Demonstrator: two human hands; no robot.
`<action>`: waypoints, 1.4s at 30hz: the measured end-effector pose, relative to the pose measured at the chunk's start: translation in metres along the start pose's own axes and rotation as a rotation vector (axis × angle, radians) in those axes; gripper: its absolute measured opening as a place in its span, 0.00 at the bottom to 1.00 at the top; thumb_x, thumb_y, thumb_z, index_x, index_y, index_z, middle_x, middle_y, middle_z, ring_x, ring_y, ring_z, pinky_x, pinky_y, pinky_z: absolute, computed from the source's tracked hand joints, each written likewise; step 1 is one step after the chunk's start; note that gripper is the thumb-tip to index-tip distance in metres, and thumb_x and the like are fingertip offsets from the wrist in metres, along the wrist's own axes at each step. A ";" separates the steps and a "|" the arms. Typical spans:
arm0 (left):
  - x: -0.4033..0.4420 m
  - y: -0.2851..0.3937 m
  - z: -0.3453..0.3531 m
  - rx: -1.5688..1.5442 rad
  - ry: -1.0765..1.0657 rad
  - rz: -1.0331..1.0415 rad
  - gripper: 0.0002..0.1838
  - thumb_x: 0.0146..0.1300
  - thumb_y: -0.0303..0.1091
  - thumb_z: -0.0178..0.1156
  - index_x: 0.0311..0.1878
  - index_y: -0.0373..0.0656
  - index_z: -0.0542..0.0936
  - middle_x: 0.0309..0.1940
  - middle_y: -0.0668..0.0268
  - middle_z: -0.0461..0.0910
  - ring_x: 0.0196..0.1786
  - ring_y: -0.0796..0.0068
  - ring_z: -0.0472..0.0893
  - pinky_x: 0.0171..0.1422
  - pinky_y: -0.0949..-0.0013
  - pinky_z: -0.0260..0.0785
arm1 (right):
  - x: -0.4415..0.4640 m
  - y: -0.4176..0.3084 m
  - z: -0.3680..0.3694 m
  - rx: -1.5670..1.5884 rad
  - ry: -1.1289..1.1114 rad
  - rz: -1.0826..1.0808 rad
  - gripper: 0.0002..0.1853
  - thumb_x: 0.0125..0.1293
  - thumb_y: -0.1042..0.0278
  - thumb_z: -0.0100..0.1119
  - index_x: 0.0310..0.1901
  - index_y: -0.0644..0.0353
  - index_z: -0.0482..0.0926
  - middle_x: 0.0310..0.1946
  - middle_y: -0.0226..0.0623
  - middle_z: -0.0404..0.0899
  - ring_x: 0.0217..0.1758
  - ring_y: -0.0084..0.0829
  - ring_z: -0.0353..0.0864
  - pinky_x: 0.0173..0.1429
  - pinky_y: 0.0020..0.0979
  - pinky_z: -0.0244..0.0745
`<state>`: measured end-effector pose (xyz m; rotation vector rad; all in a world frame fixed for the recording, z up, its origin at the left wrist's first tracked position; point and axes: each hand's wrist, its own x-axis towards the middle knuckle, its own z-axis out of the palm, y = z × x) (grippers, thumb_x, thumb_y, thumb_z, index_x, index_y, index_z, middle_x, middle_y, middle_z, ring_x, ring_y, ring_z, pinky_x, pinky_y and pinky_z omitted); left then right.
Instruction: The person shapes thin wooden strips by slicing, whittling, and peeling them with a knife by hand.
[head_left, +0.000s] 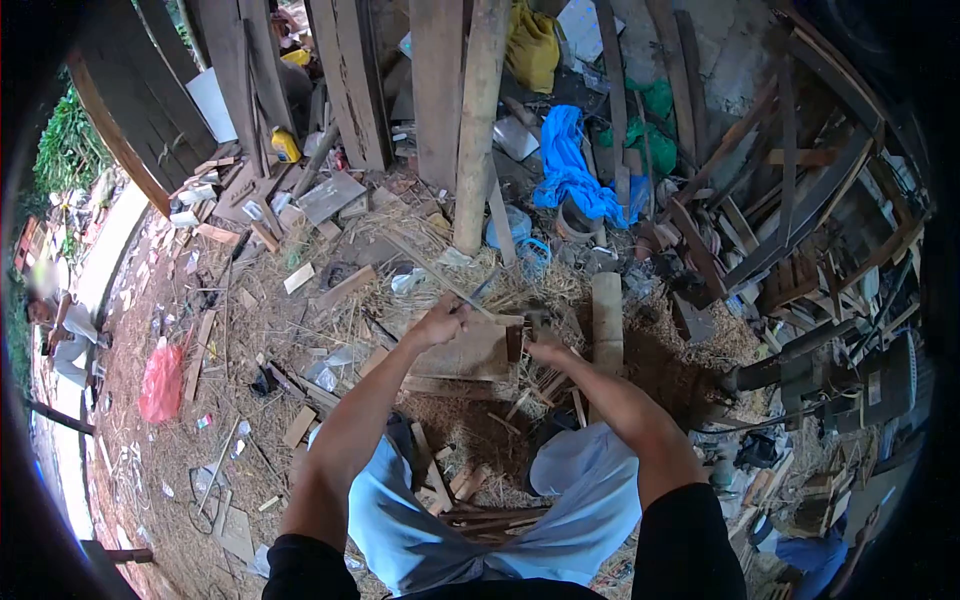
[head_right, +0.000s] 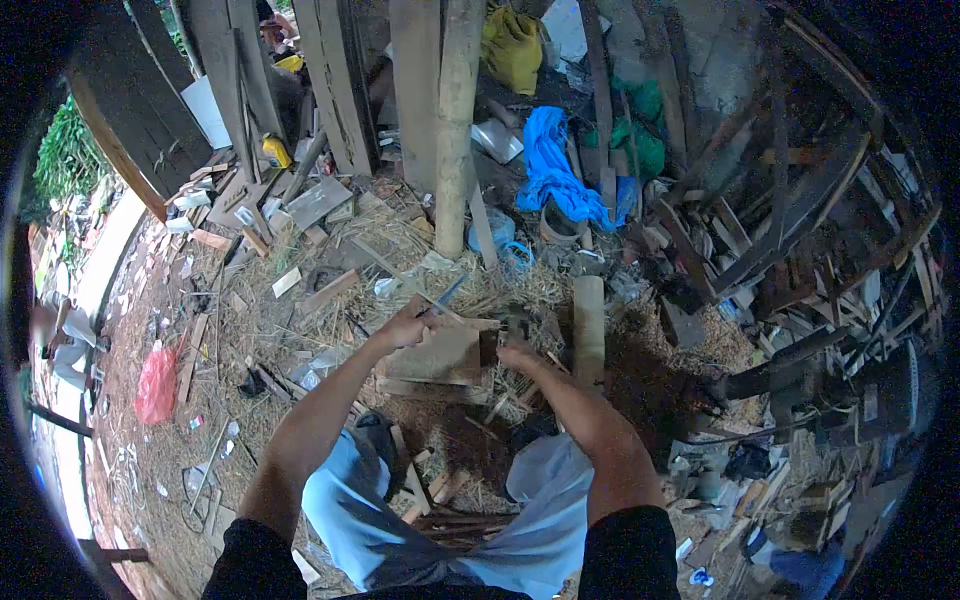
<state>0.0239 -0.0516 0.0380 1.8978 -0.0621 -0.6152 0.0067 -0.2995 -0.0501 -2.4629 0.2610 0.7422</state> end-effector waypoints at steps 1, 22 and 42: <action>-0.005 0.005 0.003 -0.160 -0.019 -0.012 0.13 0.69 0.43 0.43 0.48 0.44 0.62 0.25 0.63 0.74 0.16 0.79 0.65 0.19 0.73 0.56 | -0.008 -0.010 -0.001 0.027 0.000 0.004 0.30 0.65 0.44 0.42 0.46 0.70 0.75 0.49 0.56 0.74 0.55 0.46 0.73 0.57 0.42 0.66; -0.022 0.033 0.015 -0.542 -0.057 -0.046 0.09 0.70 0.34 0.40 0.44 0.41 0.67 0.27 0.65 0.70 0.24 0.77 0.70 0.24 0.74 0.65 | -0.106 -0.129 -0.061 0.627 -0.194 -0.233 0.17 0.68 0.57 0.42 0.47 0.62 0.73 0.40 0.39 0.77 0.40 0.31 0.77 0.42 0.37 0.75; -0.036 0.073 0.002 0.413 0.326 0.405 0.18 0.61 0.41 0.57 0.47 0.37 0.74 0.31 0.52 0.79 0.40 0.54 0.79 0.45 0.57 0.70 | -0.068 -0.122 -0.051 -0.233 -0.009 -0.557 0.15 0.62 0.61 0.46 0.36 0.67 0.74 0.32 0.54 0.77 0.35 0.49 0.76 0.40 0.41 0.69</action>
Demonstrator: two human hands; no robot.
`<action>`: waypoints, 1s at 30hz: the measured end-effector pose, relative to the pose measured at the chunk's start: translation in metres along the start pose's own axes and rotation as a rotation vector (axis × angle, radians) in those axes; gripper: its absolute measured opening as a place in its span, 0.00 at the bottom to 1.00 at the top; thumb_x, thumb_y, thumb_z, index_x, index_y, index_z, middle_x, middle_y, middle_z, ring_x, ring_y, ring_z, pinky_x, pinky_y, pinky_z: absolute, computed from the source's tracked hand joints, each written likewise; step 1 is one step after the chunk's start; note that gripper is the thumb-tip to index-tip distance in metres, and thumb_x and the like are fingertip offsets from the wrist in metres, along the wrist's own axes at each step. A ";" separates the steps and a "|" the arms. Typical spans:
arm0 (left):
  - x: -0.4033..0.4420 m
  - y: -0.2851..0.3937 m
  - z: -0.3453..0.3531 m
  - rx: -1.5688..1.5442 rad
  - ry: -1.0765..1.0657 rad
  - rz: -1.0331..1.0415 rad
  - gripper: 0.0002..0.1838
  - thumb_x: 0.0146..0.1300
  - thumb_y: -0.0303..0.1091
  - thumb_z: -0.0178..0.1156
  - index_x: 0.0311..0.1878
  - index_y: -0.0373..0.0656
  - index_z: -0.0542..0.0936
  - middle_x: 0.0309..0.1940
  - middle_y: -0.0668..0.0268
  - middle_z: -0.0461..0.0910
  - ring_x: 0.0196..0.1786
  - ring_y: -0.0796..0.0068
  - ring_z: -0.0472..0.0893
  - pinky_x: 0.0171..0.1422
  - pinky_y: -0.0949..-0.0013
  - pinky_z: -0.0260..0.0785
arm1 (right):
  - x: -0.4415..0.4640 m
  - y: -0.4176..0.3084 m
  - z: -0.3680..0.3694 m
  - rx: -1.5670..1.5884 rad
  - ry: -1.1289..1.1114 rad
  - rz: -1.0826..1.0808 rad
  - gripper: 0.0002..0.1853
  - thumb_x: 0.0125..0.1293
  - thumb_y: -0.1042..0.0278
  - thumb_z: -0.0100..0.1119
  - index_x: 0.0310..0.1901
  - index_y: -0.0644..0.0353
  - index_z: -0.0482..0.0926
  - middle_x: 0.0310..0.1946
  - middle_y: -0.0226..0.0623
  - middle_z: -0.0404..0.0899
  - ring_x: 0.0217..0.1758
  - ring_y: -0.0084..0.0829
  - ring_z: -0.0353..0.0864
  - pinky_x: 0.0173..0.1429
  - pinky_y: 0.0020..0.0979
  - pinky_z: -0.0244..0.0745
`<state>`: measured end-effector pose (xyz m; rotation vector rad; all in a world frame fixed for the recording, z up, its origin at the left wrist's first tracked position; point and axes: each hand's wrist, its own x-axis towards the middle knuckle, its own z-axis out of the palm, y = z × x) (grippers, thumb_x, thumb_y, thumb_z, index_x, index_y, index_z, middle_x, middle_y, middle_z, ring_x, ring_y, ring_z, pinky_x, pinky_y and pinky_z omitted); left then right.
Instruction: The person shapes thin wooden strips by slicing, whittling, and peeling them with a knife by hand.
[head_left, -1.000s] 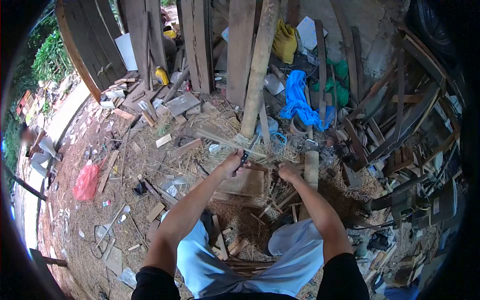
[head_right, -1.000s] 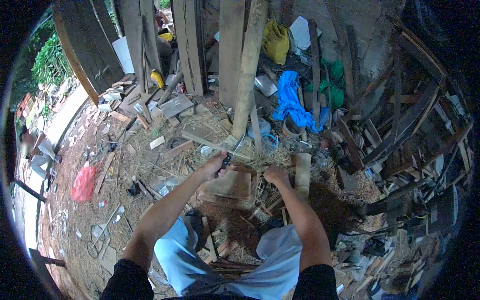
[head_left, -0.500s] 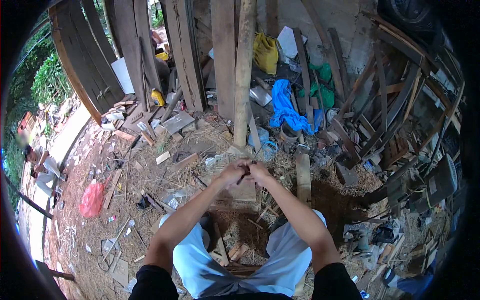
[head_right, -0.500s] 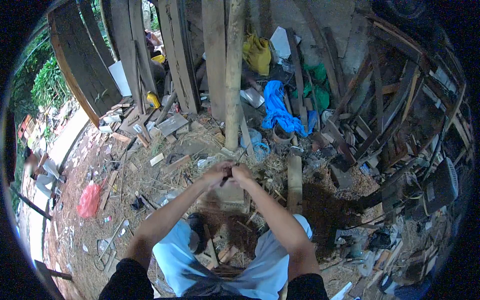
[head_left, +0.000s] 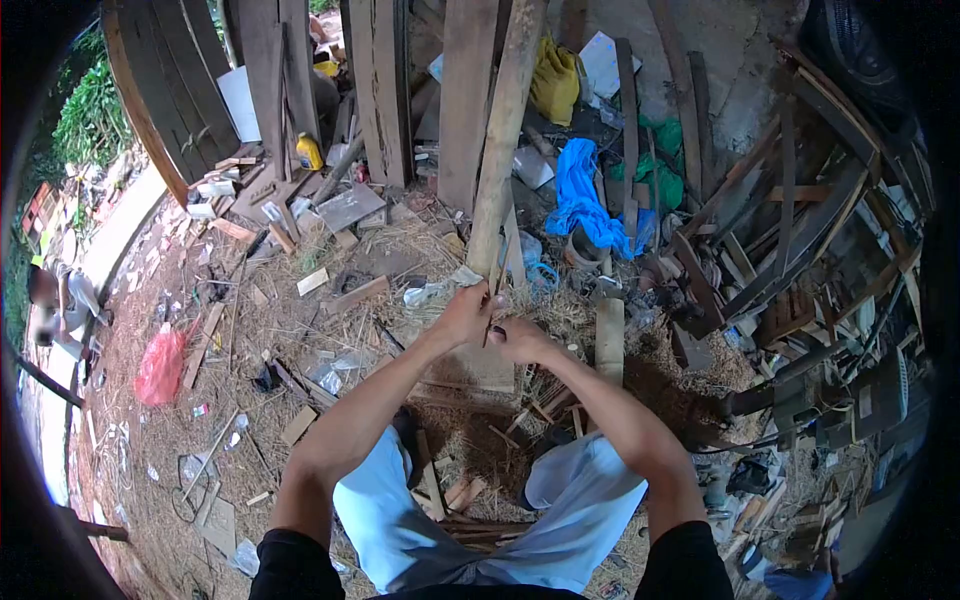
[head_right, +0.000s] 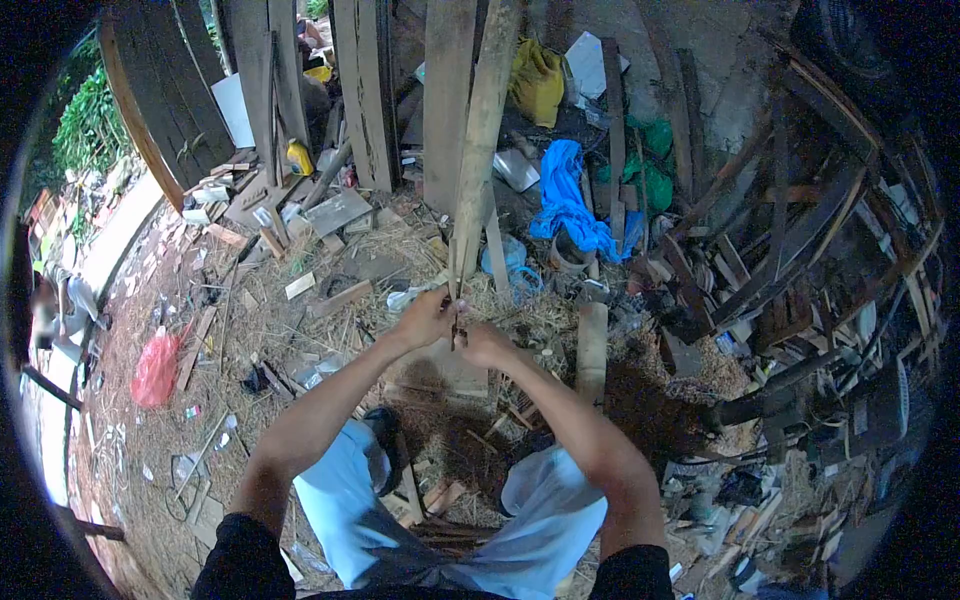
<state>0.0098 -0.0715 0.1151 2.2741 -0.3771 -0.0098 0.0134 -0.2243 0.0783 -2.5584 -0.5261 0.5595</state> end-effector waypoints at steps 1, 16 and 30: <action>-0.001 -0.001 0.000 -0.008 0.045 -0.010 0.15 0.61 0.39 0.57 0.45 0.38 0.77 0.27 0.58 0.81 0.37 0.63 0.82 0.42 0.60 0.71 | 0.003 0.007 0.002 -0.002 -0.051 -0.040 0.15 0.63 0.62 0.46 0.36 0.67 0.74 0.32 0.53 0.77 0.35 0.49 0.76 0.39 0.41 0.69; 0.011 -0.013 0.025 -0.023 0.243 -0.045 0.16 0.56 0.34 0.59 0.31 0.25 0.74 0.24 0.39 0.75 0.33 0.41 0.78 0.36 0.52 0.70 | -0.033 -0.003 0.003 -0.522 0.097 -0.044 0.11 0.59 0.70 0.49 0.40 0.68 0.75 0.32 0.48 0.80 0.35 0.43 0.83 0.35 0.40 0.79; 0.017 0.002 0.011 -0.075 0.373 0.011 0.14 0.59 0.35 0.59 0.29 0.31 0.75 0.23 0.47 0.78 0.29 0.52 0.80 0.35 0.57 0.69 | -0.017 0.016 0.009 -0.028 0.116 0.041 0.17 0.68 0.65 0.39 0.49 0.72 0.66 0.34 0.56 0.77 0.40 0.53 0.78 0.44 0.45 0.74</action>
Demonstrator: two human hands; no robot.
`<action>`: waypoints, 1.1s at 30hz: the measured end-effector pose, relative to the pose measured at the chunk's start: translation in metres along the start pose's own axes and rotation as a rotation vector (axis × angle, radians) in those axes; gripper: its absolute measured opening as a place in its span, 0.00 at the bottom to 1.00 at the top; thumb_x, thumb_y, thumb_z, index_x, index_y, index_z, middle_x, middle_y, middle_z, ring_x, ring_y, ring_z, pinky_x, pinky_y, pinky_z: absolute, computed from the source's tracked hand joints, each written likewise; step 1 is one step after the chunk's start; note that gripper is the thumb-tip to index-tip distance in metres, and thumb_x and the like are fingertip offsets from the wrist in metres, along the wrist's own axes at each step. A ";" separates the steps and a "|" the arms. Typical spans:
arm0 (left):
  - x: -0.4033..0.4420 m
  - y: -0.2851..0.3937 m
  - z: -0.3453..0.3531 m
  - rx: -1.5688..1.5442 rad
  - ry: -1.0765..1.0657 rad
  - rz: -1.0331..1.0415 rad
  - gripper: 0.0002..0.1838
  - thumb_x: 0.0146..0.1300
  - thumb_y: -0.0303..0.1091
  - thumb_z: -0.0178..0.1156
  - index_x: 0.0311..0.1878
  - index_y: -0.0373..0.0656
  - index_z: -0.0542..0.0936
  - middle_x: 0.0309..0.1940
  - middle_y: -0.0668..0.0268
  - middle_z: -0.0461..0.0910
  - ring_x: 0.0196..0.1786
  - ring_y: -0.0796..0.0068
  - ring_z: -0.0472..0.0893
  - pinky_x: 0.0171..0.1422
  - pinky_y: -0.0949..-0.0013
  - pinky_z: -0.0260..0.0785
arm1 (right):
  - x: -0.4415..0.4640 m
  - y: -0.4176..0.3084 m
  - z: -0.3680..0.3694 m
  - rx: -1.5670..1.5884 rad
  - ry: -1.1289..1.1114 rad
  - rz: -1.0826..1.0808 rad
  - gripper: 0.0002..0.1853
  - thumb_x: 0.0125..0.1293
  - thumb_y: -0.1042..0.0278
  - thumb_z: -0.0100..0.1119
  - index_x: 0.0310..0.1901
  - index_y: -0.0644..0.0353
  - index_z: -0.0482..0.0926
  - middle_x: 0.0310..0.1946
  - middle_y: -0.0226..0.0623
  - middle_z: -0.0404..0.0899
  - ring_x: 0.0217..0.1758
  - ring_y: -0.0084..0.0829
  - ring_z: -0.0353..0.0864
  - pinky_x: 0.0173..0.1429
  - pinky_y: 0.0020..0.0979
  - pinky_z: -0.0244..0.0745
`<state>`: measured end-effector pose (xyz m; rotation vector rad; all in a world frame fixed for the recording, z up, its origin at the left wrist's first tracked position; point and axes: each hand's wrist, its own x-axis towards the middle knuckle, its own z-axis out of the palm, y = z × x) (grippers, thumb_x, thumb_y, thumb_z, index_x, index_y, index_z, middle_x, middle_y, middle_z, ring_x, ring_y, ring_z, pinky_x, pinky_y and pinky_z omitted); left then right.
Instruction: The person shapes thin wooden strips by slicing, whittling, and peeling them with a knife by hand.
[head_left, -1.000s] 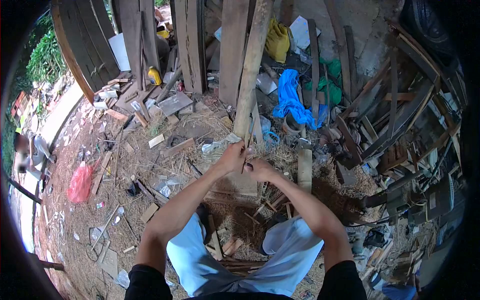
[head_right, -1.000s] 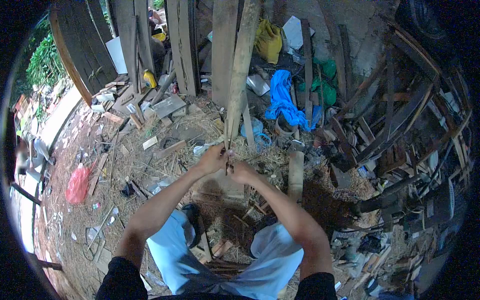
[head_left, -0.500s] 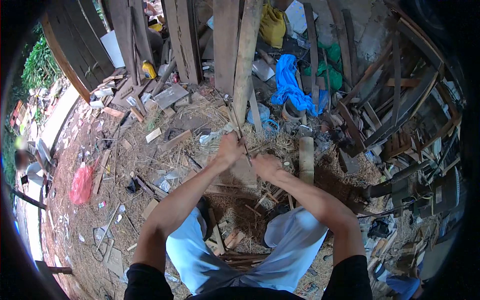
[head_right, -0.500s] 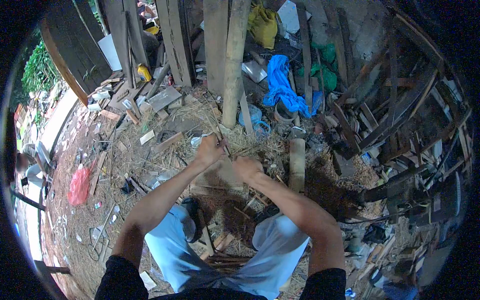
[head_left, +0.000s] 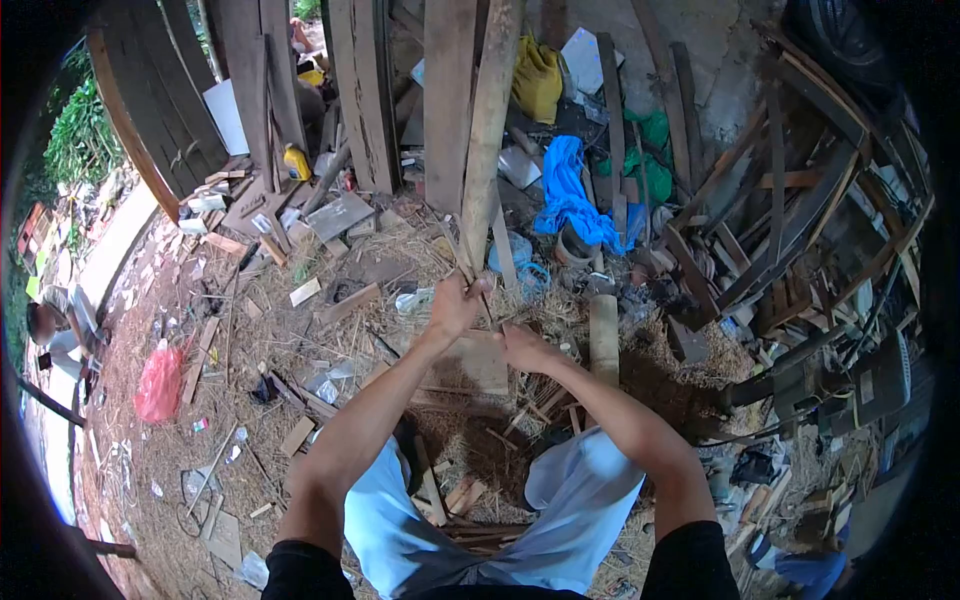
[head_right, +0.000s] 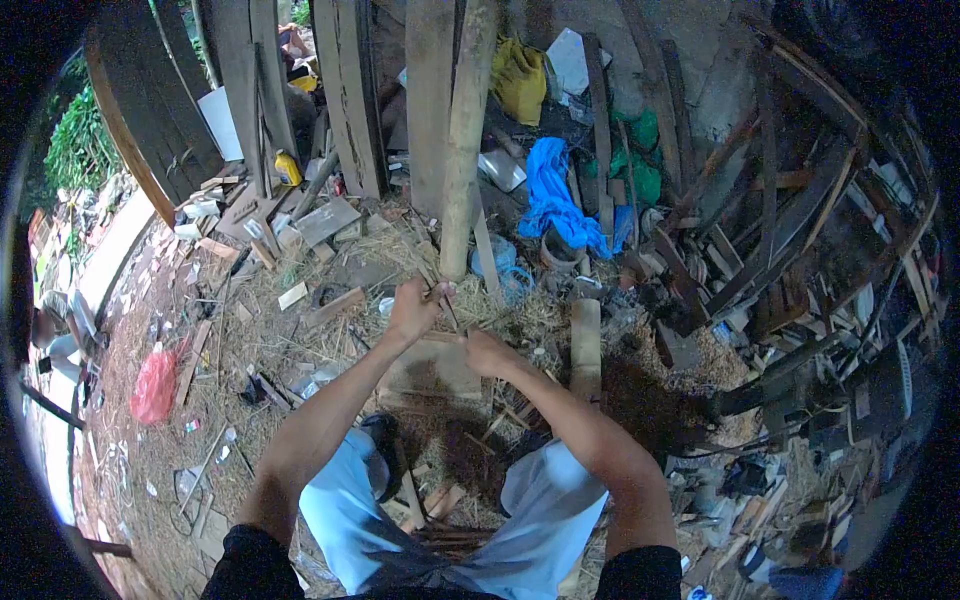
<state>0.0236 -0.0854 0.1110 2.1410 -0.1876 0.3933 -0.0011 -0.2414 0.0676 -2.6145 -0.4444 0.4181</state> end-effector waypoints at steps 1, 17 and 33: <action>-0.001 -0.010 0.001 -0.112 -0.001 0.000 0.12 0.59 0.34 0.59 0.28 0.32 0.76 0.21 0.49 0.78 0.28 0.55 0.80 0.34 0.58 0.69 | 0.002 0.006 0.007 -0.004 -0.016 -0.062 0.18 0.69 0.63 0.38 0.50 0.72 0.64 0.35 0.57 0.77 0.41 0.54 0.77 0.44 0.46 0.73; 0.006 -0.017 -0.006 0.146 -0.045 -0.011 0.13 0.55 0.34 0.59 0.29 0.29 0.76 0.24 0.41 0.76 0.34 0.42 0.78 0.38 0.53 0.71 | -0.011 -0.041 0.002 -0.409 0.028 0.049 0.15 0.61 0.71 0.48 0.48 0.68 0.66 0.36 0.56 0.78 0.41 0.50 0.80 0.44 0.44 0.76; 0.020 0.028 -0.054 -0.156 0.009 0.045 0.11 0.60 0.32 0.57 0.37 0.30 0.74 0.23 0.53 0.80 0.29 0.57 0.82 0.35 0.60 0.74 | -0.008 -0.011 0.018 -0.406 -0.066 -0.024 0.18 0.60 0.69 0.50 0.49 0.70 0.66 0.37 0.54 0.77 0.43 0.51 0.79 0.46 0.43 0.76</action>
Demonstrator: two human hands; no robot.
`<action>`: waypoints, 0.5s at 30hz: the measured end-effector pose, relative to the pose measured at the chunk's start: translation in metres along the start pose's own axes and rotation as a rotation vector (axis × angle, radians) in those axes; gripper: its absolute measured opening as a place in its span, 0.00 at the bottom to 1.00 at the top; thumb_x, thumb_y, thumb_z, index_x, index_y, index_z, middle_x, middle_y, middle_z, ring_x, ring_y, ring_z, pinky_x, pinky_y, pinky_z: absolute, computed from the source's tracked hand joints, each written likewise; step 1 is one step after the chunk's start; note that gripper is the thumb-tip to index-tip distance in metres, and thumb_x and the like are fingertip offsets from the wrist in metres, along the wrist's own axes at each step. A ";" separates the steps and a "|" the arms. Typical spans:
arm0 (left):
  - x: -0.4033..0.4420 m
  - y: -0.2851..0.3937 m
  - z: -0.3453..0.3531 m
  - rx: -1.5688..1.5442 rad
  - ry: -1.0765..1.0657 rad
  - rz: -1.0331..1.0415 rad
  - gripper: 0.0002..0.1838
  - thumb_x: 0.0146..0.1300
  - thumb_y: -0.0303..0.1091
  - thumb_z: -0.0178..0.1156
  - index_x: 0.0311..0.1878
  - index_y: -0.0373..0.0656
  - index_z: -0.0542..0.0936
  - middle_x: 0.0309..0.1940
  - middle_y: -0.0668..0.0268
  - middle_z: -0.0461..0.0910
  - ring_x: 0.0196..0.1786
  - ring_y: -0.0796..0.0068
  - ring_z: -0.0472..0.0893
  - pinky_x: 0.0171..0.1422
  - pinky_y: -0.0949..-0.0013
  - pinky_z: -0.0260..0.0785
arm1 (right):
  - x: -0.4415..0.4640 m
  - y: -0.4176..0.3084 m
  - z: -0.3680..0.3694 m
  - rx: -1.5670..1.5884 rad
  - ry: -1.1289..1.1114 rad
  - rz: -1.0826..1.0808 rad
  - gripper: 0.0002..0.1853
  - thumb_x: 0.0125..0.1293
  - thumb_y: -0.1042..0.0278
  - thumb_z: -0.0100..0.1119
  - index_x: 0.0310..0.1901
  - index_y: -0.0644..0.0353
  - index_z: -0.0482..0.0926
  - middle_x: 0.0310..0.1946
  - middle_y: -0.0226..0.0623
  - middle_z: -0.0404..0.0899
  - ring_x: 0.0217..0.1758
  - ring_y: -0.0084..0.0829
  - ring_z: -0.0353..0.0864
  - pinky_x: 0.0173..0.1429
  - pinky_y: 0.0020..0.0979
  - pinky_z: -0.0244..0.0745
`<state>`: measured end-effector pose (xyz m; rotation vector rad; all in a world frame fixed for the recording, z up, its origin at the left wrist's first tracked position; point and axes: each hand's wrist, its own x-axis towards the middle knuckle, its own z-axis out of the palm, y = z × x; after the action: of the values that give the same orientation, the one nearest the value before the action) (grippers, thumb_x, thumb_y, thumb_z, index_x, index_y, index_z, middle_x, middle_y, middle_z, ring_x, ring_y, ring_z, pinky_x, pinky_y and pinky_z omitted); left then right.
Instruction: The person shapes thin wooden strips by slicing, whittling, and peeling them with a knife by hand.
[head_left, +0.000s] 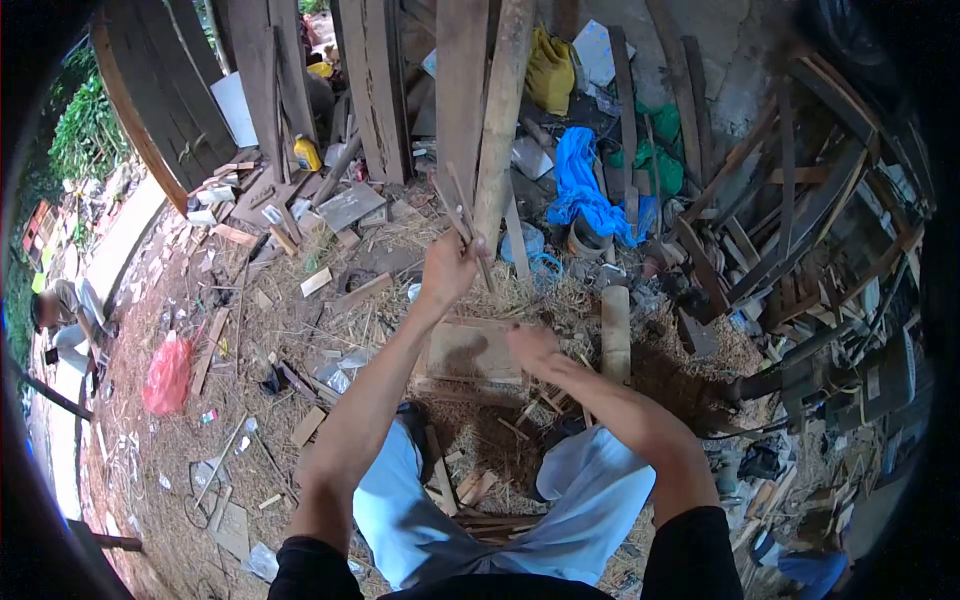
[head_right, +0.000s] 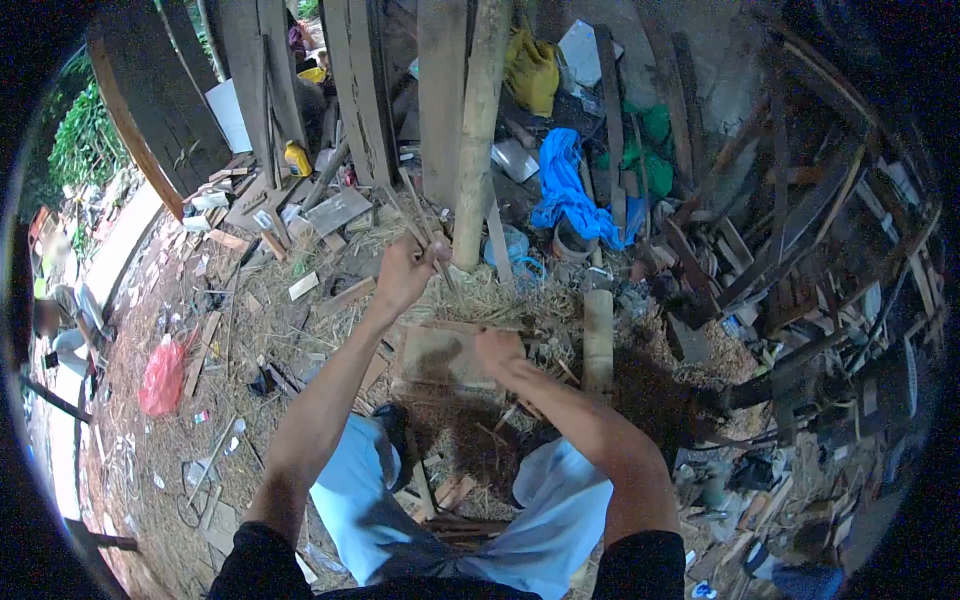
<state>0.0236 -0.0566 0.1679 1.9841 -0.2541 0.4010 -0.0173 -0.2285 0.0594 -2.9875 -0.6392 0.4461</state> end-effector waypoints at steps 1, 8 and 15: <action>0.000 -0.010 -0.004 -0.129 -0.034 -0.027 0.11 0.61 0.32 0.57 0.38 0.31 0.75 0.24 0.56 0.81 0.29 0.63 0.83 0.35 0.62 0.75 | 0.009 0.016 -0.001 0.021 -0.010 0.006 0.17 0.60 0.68 0.51 0.48 0.70 0.68 0.39 0.53 0.77 0.45 0.49 0.78 0.47 0.43 0.75; -0.007 -0.046 -0.027 -0.600 -0.159 -0.331 0.12 0.59 0.34 0.61 0.41 0.35 0.77 0.33 0.63 0.79 0.32 0.76 0.79 0.35 0.70 0.79 | -0.002 0.032 -0.047 0.839 0.101 0.179 0.18 0.65 0.53 0.52 0.36 0.63 0.75 0.25 0.36 0.76 0.26 0.28 0.76 0.33 0.31 0.72; -0.012 -0.026 -0.024 -0.510 -0.125 -0.343 0.12 0.59 0.32 0.61 0.40 0.32 0.76 0.30 0.62 0.80 0.29 0.73 0.81 0.32 0.72 0.78 | -0.013 -0.010 -0.059 0.882 0.433 -0.130 0.19 0.55 0.51 0.64 0.33 0.62 0.77 0.20 0.30 0.73 0.25 0.20 0.67 0.31 0.29 0.65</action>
<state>0.0175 -0.0236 0.1514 1.5107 -0.0780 -0.0138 -0.0156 -0.2243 0.1203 -2.0850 -0.4279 0.0294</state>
